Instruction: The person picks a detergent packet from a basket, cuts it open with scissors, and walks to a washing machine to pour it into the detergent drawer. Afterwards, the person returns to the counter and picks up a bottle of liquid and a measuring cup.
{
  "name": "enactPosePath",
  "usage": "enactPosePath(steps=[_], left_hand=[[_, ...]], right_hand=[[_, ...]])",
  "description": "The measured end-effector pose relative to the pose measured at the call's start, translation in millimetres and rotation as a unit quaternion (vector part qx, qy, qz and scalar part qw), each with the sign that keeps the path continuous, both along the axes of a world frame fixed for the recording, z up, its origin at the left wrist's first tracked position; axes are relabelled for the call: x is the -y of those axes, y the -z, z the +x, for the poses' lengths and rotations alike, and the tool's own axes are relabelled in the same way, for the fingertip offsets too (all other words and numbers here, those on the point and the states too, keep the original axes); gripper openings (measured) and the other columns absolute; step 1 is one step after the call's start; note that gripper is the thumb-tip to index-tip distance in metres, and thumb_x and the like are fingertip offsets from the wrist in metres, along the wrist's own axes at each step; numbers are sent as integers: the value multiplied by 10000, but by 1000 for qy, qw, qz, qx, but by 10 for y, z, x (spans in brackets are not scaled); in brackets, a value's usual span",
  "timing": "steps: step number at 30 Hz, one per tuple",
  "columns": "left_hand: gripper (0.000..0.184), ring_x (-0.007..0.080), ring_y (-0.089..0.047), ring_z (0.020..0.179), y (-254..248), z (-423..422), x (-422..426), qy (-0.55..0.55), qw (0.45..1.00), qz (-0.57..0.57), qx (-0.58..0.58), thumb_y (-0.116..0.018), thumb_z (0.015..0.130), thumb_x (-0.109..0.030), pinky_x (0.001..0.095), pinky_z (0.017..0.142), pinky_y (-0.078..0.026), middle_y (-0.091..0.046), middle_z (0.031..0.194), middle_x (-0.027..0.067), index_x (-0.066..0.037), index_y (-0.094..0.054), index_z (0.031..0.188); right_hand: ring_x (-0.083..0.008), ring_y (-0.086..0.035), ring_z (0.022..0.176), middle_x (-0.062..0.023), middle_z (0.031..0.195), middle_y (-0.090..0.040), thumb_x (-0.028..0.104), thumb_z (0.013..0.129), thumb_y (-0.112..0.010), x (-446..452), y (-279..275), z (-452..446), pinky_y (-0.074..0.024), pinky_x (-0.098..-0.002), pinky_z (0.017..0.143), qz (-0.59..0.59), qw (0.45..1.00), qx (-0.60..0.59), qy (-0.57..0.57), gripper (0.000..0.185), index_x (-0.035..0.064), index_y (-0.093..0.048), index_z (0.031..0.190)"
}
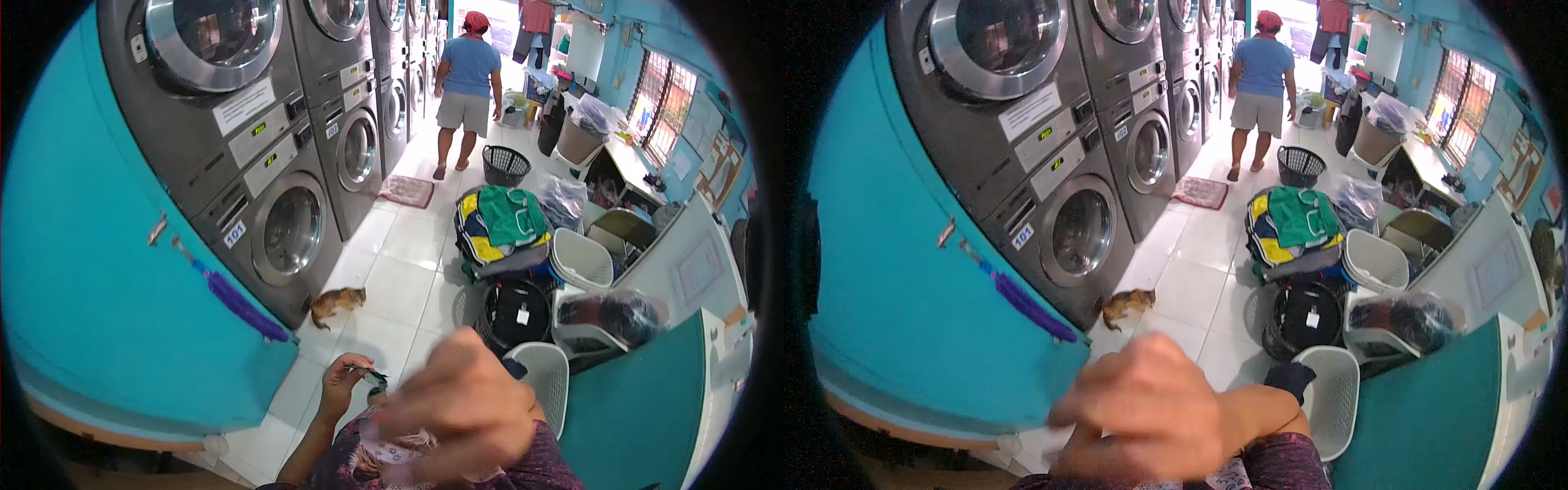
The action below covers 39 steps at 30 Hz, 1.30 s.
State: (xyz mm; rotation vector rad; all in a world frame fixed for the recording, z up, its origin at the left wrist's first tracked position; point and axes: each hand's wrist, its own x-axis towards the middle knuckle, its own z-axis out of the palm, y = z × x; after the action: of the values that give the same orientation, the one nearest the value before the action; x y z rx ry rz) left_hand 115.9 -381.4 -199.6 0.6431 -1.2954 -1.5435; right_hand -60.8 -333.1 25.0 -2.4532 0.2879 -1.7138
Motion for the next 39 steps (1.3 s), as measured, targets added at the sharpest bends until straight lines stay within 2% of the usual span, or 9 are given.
enactPosePath(steps=[6, 9, 10, 14, 16, 23, 29, 32, 39], left_hand=[[92, 179, -518, 877, -90, -372, 1451, 53, 998, -24, 28, -497, 761, 54, 285, 793, -401, -541, 848, 89, -17, -515, 817], [94, 176, -519, 870, 60, -663, 2104, 72, 995, -68, 30, -499, 761, 54, 280, 791, -400, -539, 844, 82, -22, -516, 814], [96, 175, -519, 870, 35, -788, 2304, 75, 995, -62, 33, -501, 759, 53, 279, 791, -400, -539, 841, 81, -24, -517, 815], [100, 171, -519, 876, 58, -1315, 3123, 77, 995, -55, 12, -508, 754, 51, 278, 795, -399, -542, 830, 80, -24, -522, 819], [95, 169, -519, 881, 39, -1589, 3549, 68, 996, -60, 0, -510, 756, 48, 281, 801, -399, -547, 847, 78, -20, -525, 820], [93, 149, -517, 875, -307, -2427, 4815, -70, 996, -41, 45, -474, 796, 17, 282, 785, -406, -553, 876, 65, -28, -535, 851], [119, 164, -516, 873, 163, -2809, 6108, -21, 999, 19, 20, -488, 758, 46, 272, 770, -409, -546, 885, 83, -17, -525, 851], [117, 158, -515, 869, 153, -3040, 6834, 13, 999, -47, 6, -499, 757, 48, 272, 771, -406, -546, 875, 80, -32, -527, 838], [85, 155, -523, 863, -63, -3576, 8395, 95, 994, -25, 39, -509, 766, 38, 270, 788, -399, -551, 849, 67, -35, -522, 808]], right_hand=[[-167, -536, 649, -53, 710, -618, 141, 691, -575, 1320, -305, -82, -343, -257, 515, -167, 976, 138, 27, 79, 92, -550, 747], [-160, -538, 642, -47, 701, -614, 122, 678, -574, 1682, -307, -284, -340, -252, 512, -33, 978, 185, 94, 78, 80, -542, 736], [-157, -540, 638, -45, 705, -613, 112, 660, -586, 2171, -187, -572, -342, -254, 512, -247, 965, 79, 37, 93, 72, -536, 728], [-157, -547, 628, -38, 690, -609, 106, 666, -592, 2998, -27, -887, -345, -247, 510, -280, 914, 276, 104, 133, 64, -533, 778], [-170, -521, 661, -56, 793, -592, 112, 714, -583, 3254, -203, -1591, -364, -256, 538, -130, 985, -101, 57, 204, 49, -518, 897], [-231, -528, 793, -46, 939, -555, 41, 729, -539, 5137, 290, -2288, -413, -283, 679, 201, 968, -144, 35, 246, 61, -541, 975], [-162, -541, 789, -76, 848, -564, 76, 804, -464, 7512, 1862, -2951, -424, -271, 687, 535, 839, 95, 32, 163, 1, -522, 937], [-127, -514, 708, -54, 796, -564, 241, 813, -482, 8277, 3481, -3638, -420, -253, 593, 582, 767, 106, 248, 247, 25, -536, 919], [-108, -399, 384, -9, 483, -437, 174, 743, -492, 7062, 5733, -4905, -289, -251, 320, 817, 460, 236, 255, 139, 95, -477, 630]])
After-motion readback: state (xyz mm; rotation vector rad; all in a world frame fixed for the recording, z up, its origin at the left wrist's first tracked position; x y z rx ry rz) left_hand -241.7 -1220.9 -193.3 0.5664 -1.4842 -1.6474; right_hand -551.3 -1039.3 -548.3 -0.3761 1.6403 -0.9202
